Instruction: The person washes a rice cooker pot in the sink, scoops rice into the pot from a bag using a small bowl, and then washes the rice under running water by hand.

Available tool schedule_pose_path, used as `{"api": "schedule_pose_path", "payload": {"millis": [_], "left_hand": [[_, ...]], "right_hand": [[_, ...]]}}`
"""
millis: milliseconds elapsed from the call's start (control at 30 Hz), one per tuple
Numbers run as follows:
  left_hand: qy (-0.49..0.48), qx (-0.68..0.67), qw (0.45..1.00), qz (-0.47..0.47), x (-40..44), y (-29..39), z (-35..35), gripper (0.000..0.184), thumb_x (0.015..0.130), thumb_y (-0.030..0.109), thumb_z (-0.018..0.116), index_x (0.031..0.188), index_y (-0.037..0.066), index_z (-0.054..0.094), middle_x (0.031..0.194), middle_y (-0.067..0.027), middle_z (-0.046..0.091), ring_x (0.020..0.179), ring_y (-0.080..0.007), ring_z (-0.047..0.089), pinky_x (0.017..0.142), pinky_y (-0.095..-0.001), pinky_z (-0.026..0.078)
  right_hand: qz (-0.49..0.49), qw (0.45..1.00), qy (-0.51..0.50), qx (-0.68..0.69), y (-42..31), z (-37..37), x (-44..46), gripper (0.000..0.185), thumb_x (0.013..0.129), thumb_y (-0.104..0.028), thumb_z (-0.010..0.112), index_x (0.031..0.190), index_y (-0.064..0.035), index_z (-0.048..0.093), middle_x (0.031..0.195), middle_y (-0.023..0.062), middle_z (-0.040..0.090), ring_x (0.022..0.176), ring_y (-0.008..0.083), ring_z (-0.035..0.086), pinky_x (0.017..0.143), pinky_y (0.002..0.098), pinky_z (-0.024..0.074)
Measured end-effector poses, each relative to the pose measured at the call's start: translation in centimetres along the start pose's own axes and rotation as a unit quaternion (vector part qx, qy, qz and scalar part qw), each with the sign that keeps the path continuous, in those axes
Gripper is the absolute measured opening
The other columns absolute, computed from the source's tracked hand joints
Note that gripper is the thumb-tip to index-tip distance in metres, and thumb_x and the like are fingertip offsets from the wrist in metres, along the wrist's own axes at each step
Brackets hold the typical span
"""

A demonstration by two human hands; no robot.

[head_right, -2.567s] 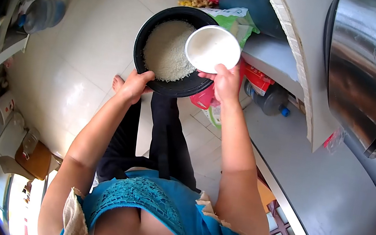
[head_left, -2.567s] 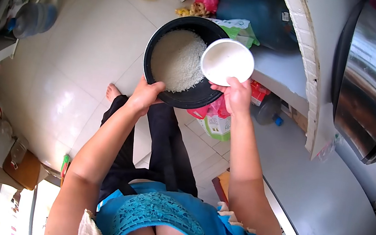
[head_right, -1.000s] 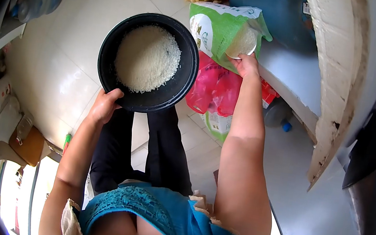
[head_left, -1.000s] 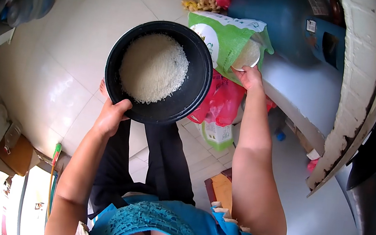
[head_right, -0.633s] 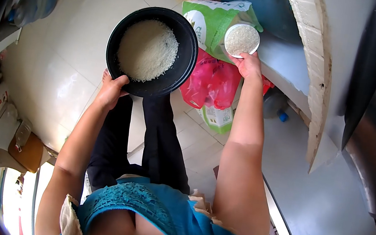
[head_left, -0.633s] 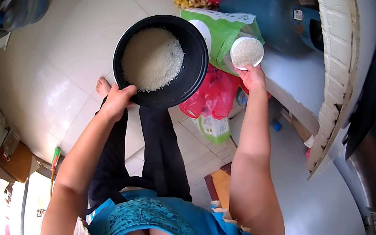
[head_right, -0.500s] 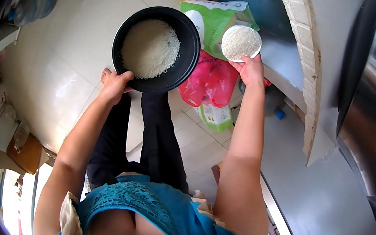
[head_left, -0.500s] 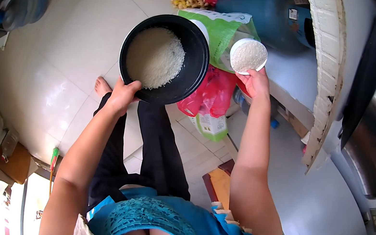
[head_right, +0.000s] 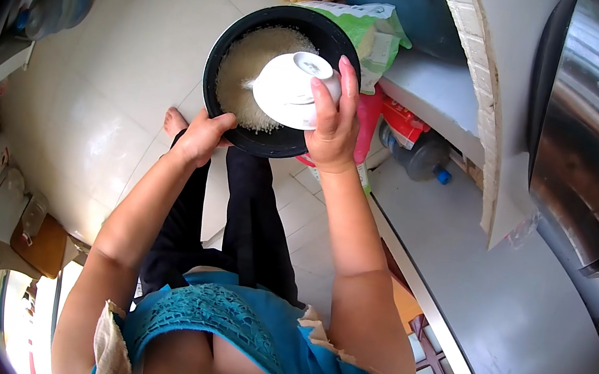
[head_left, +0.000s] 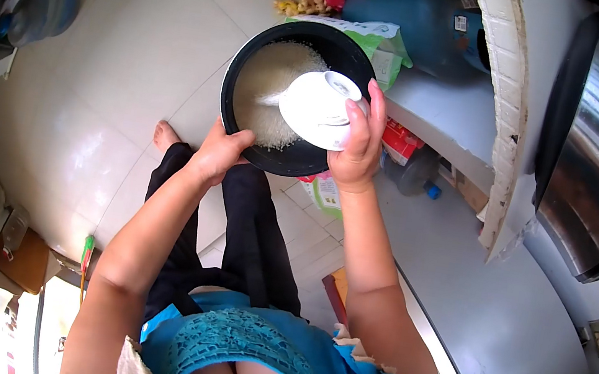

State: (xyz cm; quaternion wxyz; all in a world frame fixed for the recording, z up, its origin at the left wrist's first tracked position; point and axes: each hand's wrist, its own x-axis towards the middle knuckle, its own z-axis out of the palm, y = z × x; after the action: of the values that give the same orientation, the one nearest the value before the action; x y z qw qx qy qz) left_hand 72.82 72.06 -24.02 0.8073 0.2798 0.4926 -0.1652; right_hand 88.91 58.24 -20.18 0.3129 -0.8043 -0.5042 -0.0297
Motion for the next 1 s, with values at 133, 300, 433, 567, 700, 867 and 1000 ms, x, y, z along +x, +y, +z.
{"api": "schedule_pose_path", "payload": {"millis": [133,300,433,567,700,867,1000], "left_hand": [[0.04,0.013,0.999,0.008,-0.8,-0.1,0.7,0.033,0.08,0.014,0.056,0.107,-0.002,0.046,0.093,-0.0061,0.055,0.081,-0.0151,0.055,0.069,-0.0311,0.05],[0.035,0.015,0.999,0.0,-0.2,-1.0,0.0,0.027,0.079,0.013,0.056,0.1,-0.002,0.05,0.086,-0.0055,0.055,0.077,-0.0145,0.055,0.066,-0.0288,0.049],[0.001,0.004,1.0,-0.018,1.9,-2.7,-0.5,0.044,0.079,0.011,0.055,0.119,0.003,0.039,0.099,-0.007,0.055,0.086,-0.0166,0.056,0.072,-0.0334,0.05],[0.003,0.042,0.999,-0.033,3.4,-3.0,-1.7,0.054,0.08,0.011,0.054,0.129,0.004,0.033,0.103,-0.0068,0.054,0.088,-0.0165,0.055,0.073,-0.0338,0.05],[0.07,0.048,0.996,-0.014,4.8,-4.3,-2.3,0.045,0.079,0.011,0.055,0.12,-0.001,0.041,0.095,-0.0057,0.055,0.082,-0.0155,0.055,0.069,-0.0321,0.049],[0.108,0.011,0.993,-0.039,7.2,-7.3,-3.2,0.029,0.08,0.01,0.054,0.108,0.002,0.052,0.092,-0.0041,0.059,0.084,-0.0151,0.059,0.07,-0.0306,0.051],[0.14,0.026,0.989,-0.037,8.1,-8.6,-2.5,0.025,0.08,0.011,0.055,0.103,0.001,0.055,0.09,-0.0039,0.06,0.08,-0.0146,0.059,0.071,-0.0305,0.05]], "right_hand": [[0.031,0.999,-0.033,0.003,0.1,-0.8,-0.4,0.059,0.074,0.01,0.056,0.127,-0.0103,0.041,0.137,0.0245,0.037,0.117,0.0423,0.048,0.093,0.0424,0.046],[0.48,0.768,0.028,0.424,-0.6,-1.5,-1.1,0.057,0.077,0.01,0.032,0.132,-0.0069,0.034,0.125,0.0176,0.049,0.112,0.0363,0.053,0.076,0.0428,0.058],[0.566,0.638,0.057,0.518,3.7,-4.0,-2.5,0.056,0.077,0.004,0.041,0.132,-0.0019,0.033,0.121,0.0216,0.051,0.099,0.0387,0.06,0.069,0.0477,0.0594],[0.582,0.645,0.079,0.489,11.9,-5.0,-4.2,0.053,0.077,0.002,0.042,0.129,-0.0025,0.034,0.115,0.0195,0.053,0.091,0.0356,0.063,0.065,0.044,0.0591],[0.641,0.686,0.034,0.342,21.0,-2.4,-5.5,0.045,0.083,-0.004,0.045,0.126,-0.0041,0.032,0.114,0.0178,0.054,0.084,0.0339,0.065,0.064,0.04,0.0583],[0.57,0.773,-0.259,-0.105,30.5,4.9,-4.5,0.042,0.088,-0.017,0.052,0.126,-0.0044,0.042,0.116,0.0204,0.056,0.097,0.0266,0.064,0.07,0.0363,0.0542],[0.374,0.775,-0.408,-0.305,33.9,10.4,-5.5,0.041,0.088,-0.015,0.051,0.128,-0.0065,0.043,0.117,0.0182,0.056,0.102,0.026,0.061,0.073,0.0361,0.0526]]}}
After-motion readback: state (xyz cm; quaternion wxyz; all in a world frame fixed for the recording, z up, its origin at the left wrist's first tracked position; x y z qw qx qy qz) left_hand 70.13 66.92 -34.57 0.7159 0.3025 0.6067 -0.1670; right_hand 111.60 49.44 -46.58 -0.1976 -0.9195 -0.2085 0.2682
